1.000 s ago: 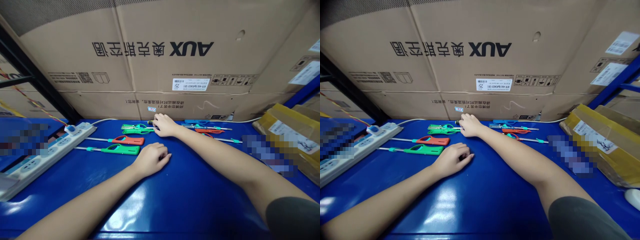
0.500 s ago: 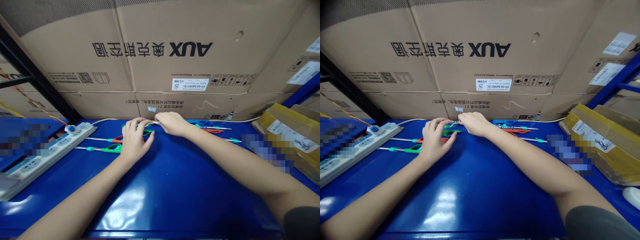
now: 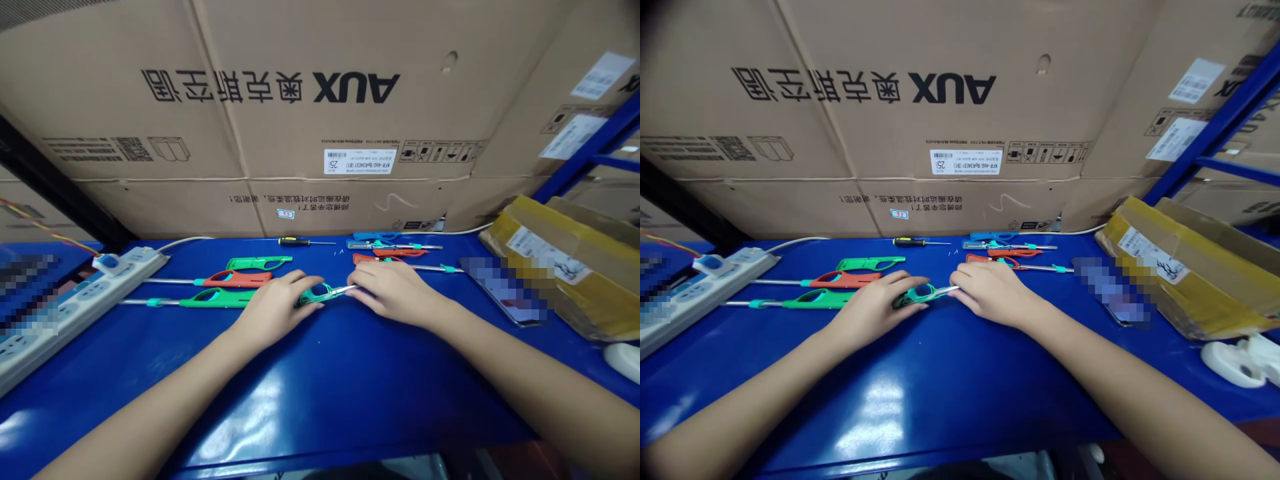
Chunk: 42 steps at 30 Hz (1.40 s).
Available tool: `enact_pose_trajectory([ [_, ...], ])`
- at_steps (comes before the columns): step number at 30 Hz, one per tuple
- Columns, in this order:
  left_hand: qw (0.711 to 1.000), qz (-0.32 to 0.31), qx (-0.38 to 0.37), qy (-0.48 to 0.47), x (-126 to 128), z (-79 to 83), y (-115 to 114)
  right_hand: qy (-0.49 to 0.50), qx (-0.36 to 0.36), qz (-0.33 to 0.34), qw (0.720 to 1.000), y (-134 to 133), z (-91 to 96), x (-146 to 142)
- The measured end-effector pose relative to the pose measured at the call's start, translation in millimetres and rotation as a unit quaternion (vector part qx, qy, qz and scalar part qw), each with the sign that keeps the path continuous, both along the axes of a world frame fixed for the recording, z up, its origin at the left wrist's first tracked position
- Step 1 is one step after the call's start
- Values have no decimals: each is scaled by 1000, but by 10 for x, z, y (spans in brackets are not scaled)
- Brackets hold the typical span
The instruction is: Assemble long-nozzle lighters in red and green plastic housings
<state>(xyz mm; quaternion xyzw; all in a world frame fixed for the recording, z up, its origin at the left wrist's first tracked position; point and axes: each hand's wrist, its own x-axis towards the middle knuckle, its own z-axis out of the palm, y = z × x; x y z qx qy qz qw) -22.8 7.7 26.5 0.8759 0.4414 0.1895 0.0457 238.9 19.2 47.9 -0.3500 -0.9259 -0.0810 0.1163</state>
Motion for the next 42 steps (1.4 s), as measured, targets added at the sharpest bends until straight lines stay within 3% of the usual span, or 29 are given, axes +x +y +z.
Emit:
enact_pose_trajectory([
  [9,996,-47,-75,-17,208,-165,-127,-37,-16,8,999,-264,-150,246],
  [15,994,-76,-67,-36,262,-225,-121,31,-73,-13,997,-293,-210,343],
  [23,990,-85,-78,-74,293,-246,-143,130,-172,-22,976,-238,-143,469],
  [33,978,-94,-132,-131,302,-304,-155,173,-181,23,968,-258,-122,464],
  [42,971,-98,-151,-159,371,-288,-209,229,-128,14,965,-243,-97,506],
])
